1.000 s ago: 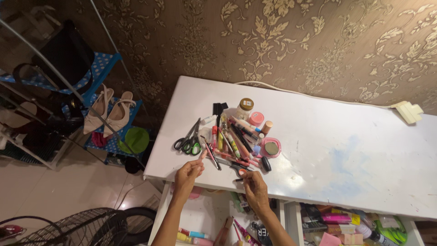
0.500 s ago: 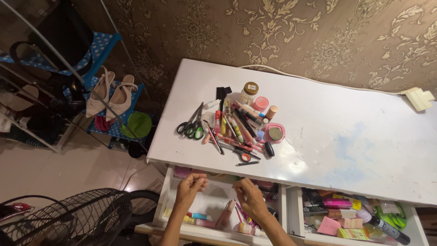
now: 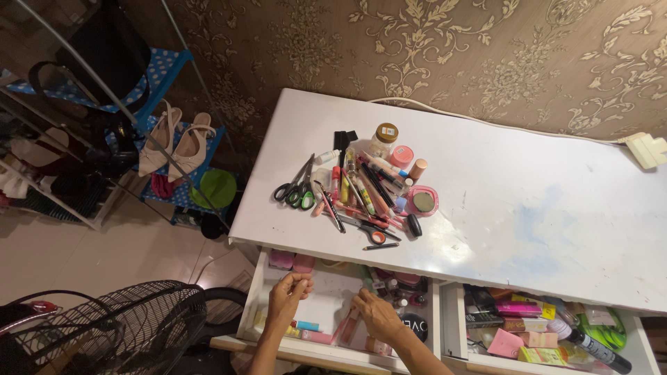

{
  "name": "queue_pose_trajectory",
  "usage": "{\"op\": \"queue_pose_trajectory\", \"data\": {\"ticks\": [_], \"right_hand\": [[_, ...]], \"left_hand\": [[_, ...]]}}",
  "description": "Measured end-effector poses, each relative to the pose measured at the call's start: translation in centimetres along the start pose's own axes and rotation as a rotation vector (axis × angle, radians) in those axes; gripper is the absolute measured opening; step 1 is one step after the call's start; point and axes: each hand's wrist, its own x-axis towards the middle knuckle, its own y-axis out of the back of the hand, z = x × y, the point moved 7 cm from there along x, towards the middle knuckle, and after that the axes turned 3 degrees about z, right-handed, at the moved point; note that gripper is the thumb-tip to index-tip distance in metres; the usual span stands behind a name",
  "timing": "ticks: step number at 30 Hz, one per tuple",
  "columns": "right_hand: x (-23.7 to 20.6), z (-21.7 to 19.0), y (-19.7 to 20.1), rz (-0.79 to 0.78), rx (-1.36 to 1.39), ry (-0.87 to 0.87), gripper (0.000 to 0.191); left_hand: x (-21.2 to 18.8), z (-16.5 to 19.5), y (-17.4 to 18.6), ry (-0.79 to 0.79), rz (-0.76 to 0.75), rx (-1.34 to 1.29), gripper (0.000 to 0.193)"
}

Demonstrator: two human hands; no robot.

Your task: The person empties a vanity drawer of cosmetics, picking up makeup items one at a time from the open drawer and placing them in a pile on the white tabletop. They handle lip products, compacts, a phone case, and other cosmetics, sorting through the drawer contents throughout the clip.

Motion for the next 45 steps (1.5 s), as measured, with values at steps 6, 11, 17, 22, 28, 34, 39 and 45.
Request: {"op": "queue_pose_trajectory", "data": {"ticks": [6,11,17,22,28,34,39,45], "right_hand": [[0.2,-0.2,0.1,-0.011,-0.001,0.038,0.018],[-0.4,0.6,0.7,-0.002,0.030,0.058,0.016],[-0.6,1.7,2.7,0.042,0.152,-0.089,0.015],[-0.2,1.0,6.1,0.232,0.307,-0.148,0.014],[2.5,1.5,13.0,0.698,0.286,-0.177,0.016],[6.9,4.5,18.4,0.924,0.153,-0.189,0.017],[10.1,7.2,19.4,0.964,0.078,-0.214,0.010],[11.6,8.3,19.1,0.923,-0.020,-0.312,0.011]], "left_hand": [[0.3,-0.2,0.0,-0.013,0.007,-0.004,0.021],[0.4,-0.3,0.1,-0.026,0.011,-0.015,0.021],[1.0,0.1,-0.3,-0.046,0.008,-0.041,0.021],[2.2,1.6,-0.8,-0.102,0.001,-0.061,0.021],[4.4,4.2,-2.1,-0.158,-0.025,-0.103,0.021],[7.4,6.9,-2.9,-0.252,-0.012,-0.111,0.019],[9.0,8.6,-3.2,-0.309,0.009,-0.130,0.018],[9.5,8.8,-3.8,-0.240,0.026,-0.111,0.024]]}}
